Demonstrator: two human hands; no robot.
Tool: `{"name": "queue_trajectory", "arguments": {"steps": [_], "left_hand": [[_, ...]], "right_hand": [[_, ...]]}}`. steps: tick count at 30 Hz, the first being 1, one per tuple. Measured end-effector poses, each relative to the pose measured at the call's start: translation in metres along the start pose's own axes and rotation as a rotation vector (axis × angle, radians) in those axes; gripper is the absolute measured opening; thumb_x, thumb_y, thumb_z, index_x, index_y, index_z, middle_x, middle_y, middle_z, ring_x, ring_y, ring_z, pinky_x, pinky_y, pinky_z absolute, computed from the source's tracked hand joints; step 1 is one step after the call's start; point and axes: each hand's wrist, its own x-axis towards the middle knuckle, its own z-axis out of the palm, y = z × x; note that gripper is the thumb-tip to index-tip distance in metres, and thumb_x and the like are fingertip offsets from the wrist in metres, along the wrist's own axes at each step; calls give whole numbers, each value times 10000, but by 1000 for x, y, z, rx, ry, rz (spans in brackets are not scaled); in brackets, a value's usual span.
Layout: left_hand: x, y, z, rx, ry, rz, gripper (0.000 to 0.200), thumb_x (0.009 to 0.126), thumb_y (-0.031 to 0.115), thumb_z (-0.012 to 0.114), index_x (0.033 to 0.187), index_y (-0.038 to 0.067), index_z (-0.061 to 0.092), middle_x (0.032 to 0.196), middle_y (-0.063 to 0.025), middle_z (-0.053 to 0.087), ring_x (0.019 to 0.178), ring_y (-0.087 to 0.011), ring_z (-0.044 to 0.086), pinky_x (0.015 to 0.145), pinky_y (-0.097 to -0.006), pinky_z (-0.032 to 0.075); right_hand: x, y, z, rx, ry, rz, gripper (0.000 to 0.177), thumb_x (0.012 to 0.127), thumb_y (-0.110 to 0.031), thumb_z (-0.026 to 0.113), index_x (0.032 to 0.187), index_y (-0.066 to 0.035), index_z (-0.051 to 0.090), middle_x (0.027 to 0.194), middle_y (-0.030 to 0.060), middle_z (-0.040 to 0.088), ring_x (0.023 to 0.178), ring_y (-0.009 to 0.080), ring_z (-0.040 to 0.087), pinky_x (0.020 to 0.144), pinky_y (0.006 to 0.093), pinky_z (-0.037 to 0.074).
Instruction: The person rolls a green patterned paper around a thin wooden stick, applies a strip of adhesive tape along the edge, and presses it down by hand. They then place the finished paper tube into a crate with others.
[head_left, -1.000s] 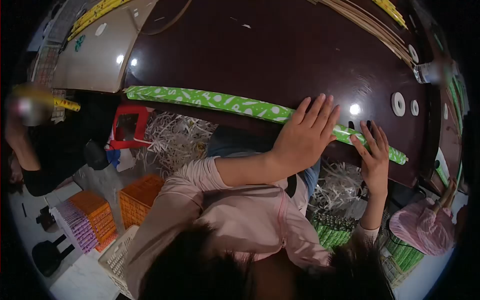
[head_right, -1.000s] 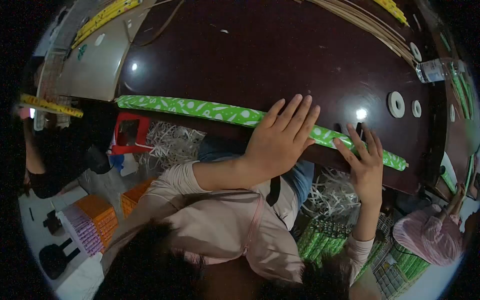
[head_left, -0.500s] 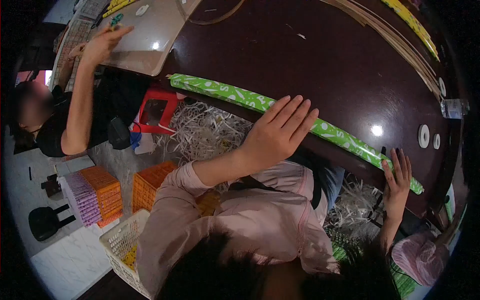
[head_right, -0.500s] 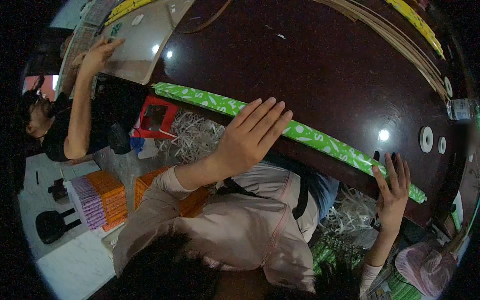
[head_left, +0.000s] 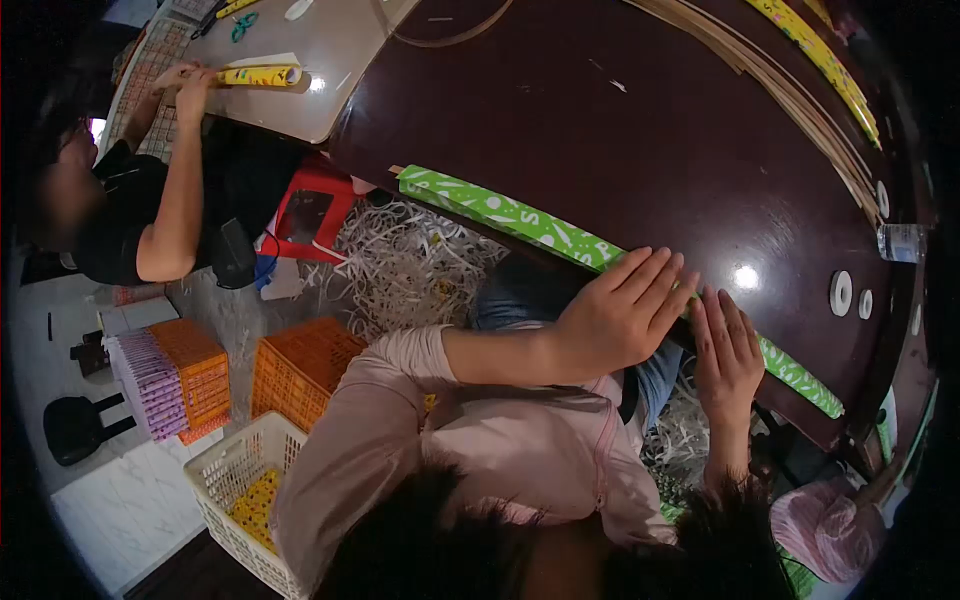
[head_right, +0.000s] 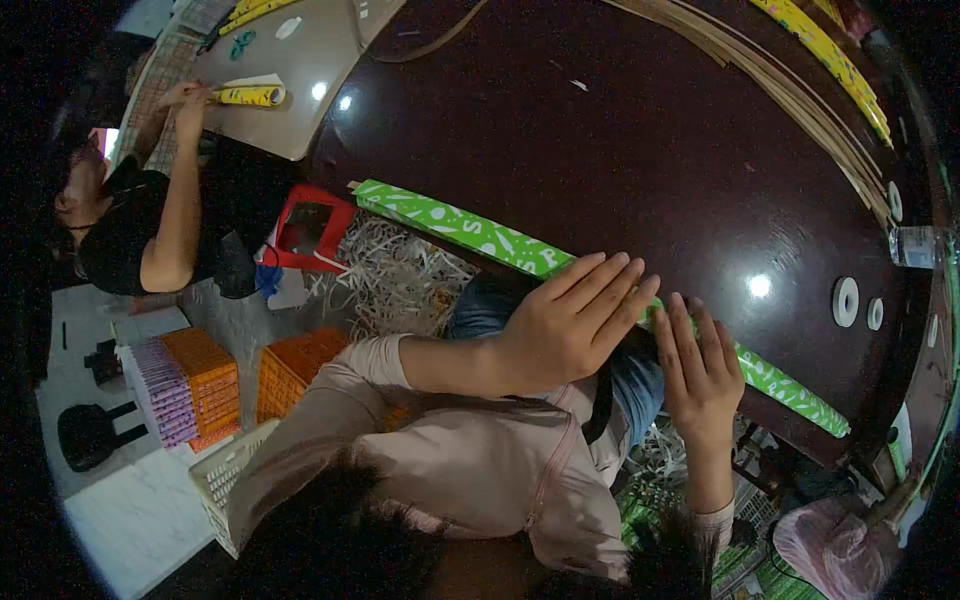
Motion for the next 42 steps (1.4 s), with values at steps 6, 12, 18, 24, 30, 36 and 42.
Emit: {"name": "queue_trajectory", "arguments": {"steps": [6, 12, 18, 24, 30, 36, 42], "left_hand": [[-25, -57, -31, 105, -24, 73, 326, 886, 133, 585, 1178, 1, 652, 1203, -143, 648, 1139, -311, 608, 1002, -440, 478], [-46, -97, -49, 135, -24, 136, 321, 871, 108, 555, 1143, -29, 657, 1188, -162, 646, 1143, -311, 611, 1017, -443, 479], [-43, -104, -52, 134, 13, 219, 249, 873, 35, 599, 1094, -47, 678, 1119, -162, 679, 1091, -310, 641, 965, -419, 527], [-45, -102, -52, 178, -27, 223, 260, 882, 1, 576, 1122, -48, 665, 1160, -179, 661, 1121, -322, 626, 972, -422, 522], [-30, -73, -59, -3, -114, 2, 541, 861, 308, 692, 1252, -52, 590, 1243, -209, 622, 1221, -355, 561, 1016, -474, 454], [16, -14, -14, -113, -40, -184, 435, 915, 257, 612, 1221, -53, 610, 1245, -214, 612, 1224, -363, 544, 1081, -469, 373], [2, -23, -9, -14, -38, -243, 449, 942, 254, 530, 1275, -43, 571, 1314, -197, 569, 1302, -342, 472, 1124, -481, 295]], "right_hand": [[-10, 3, 6, -59, 42, 10, 429, 887, -55, 626, 1301, -165, 596, 1323, 68, 602, 1157, 298, 610, 904, 423, 534], [-17, 11, 3, -24, 71, 0, 414, 842, -27, 647, 1240, -143, 646, 1278, 75, 628, 1115, 300, 631, 858, 420, 547], [7, 5, -4, 116, 115, 35, 426, 789, -144, 722, 1206, -119, 636, 1225, 88, 643, 1044, 298, 644, 868, 410, 537], [22, -3, 6, 134, -7, -61, 462, 874, -181, 585, 1330, -252, 566, 1391, 13, 535, 1187, 260, 574, 949, 388, 516], [20, 1, 8, 123, 5, -113, 514, 866, -182, 584, 1358, -320, 531, 1424, 17, 506, 1198, 275, 568, 914, 379, 544], [23, 0, 5, 154, -29, -114, 457, 818, -166, 612, 1268, -243, 611, 1398, 25, 533, 1227, 290, 553, 924, 401, 538], [33, -7, 0, 157, -39, -93, 444, 835, -154, 599, 1267, -259, 615, 1401, 8, 533, 1227, 289, 554, 925, 403, 539]]}}
